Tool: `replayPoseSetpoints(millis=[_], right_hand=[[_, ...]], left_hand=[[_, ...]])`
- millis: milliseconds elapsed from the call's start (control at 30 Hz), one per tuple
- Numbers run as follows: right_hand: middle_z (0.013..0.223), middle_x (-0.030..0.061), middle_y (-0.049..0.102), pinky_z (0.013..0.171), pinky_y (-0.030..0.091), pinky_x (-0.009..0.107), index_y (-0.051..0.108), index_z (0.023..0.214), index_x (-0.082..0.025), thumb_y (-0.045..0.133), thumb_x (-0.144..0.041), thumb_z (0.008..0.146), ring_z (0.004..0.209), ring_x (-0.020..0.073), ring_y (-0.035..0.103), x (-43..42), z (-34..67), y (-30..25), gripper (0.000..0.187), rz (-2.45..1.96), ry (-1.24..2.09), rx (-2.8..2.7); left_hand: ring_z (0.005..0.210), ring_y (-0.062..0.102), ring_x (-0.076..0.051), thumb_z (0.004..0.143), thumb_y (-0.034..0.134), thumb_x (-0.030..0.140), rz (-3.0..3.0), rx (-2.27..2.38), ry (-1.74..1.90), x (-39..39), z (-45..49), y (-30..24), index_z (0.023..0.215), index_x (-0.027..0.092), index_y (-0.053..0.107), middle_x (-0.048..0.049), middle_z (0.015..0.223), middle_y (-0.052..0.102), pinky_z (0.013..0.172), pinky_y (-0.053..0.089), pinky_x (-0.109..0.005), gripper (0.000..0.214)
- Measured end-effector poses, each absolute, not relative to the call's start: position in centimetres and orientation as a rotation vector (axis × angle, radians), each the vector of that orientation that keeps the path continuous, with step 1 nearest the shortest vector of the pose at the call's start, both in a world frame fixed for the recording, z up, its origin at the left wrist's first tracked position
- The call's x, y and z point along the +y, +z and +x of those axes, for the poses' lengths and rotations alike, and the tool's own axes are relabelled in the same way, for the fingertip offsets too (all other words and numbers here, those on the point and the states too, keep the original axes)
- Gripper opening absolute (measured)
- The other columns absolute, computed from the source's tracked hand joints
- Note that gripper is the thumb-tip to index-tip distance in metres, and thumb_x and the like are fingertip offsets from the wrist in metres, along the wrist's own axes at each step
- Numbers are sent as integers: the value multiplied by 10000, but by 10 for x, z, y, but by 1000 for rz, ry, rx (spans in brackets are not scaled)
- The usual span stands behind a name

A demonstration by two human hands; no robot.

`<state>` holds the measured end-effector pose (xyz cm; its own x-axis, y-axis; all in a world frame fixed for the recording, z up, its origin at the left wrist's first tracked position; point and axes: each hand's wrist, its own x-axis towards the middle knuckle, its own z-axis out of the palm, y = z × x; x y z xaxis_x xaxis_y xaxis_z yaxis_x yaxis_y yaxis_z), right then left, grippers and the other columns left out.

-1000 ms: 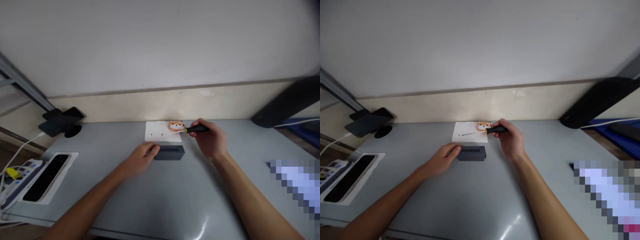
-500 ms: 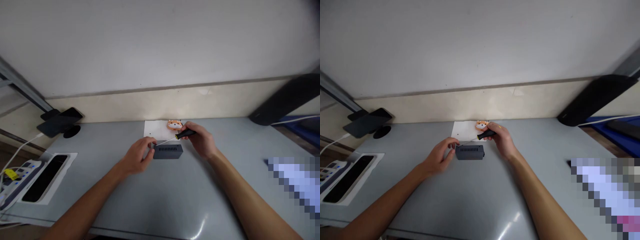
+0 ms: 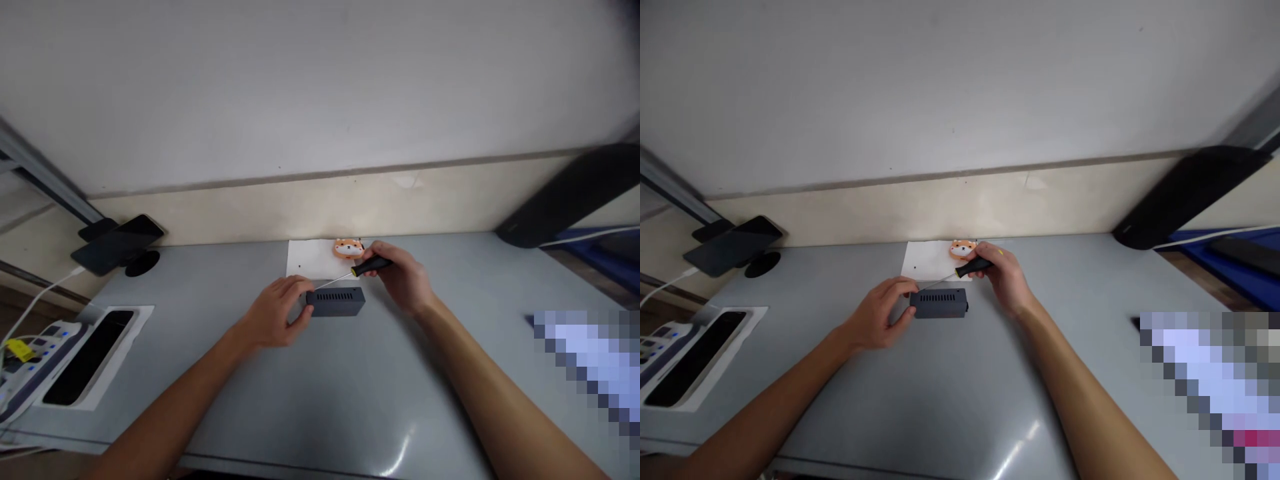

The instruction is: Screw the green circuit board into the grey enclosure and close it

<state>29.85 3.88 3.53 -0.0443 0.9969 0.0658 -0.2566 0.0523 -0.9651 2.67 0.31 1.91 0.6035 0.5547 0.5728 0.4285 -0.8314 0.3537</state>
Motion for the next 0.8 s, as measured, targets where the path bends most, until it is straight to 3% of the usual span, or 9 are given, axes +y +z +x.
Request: replayPoseSetpoints(millis=[200, 400, 533, 800], right_hand=[[755, 52, 644, 619, 403, 306, 722, 727, -199, 627, -382, 884, 677, 166, 530, 43, 300, 33, 259, -956, 1296, -1042], [710, 28, 660, 615, 396, 286, 709, 756, -205, 633, -477, 897, 656, 160, 533, 48, 299, 23, 316, -1228, 1140, -1121], [864, 40, 738, 701, 442, 272, 735, 841, -205, 627, -502, 904, 803, 187, 631, 45, 296, 22, 322, -1317, 1168, -1237], [931, 45, 756, 711, 458, 276, 747, 883, -210, 614, -529, 909, 827, 201, 646, 46, 297, 19, 347, -1413, 1167, -1278]], left_hand=[[960, 678, -217, 907, 583, 171, 2700, 814, 1086, 4, 27, 20, 1170, 217, 499, -87, 1103, 697, 856, 556, -378, 280], [828, 678, -196, 882, 623, 191, 2795, 653, 1152, -8, 36, 18, 1082, 202, 521, -71, 953, 696, 759, 554, -343, 224], [762, 658, -180, 868, 612, 201, 2774, 556, 1160, -19, 44, 17, 1055, 207, 507, -48, 876, 669, 705, 544, -324, 215], [714, 589, -188, 719, 546, 136, 2773, 644, 1133, -10, 36, 20, 998, 217, 438, -40, 841, 620, 667, 495, -343, 310]])
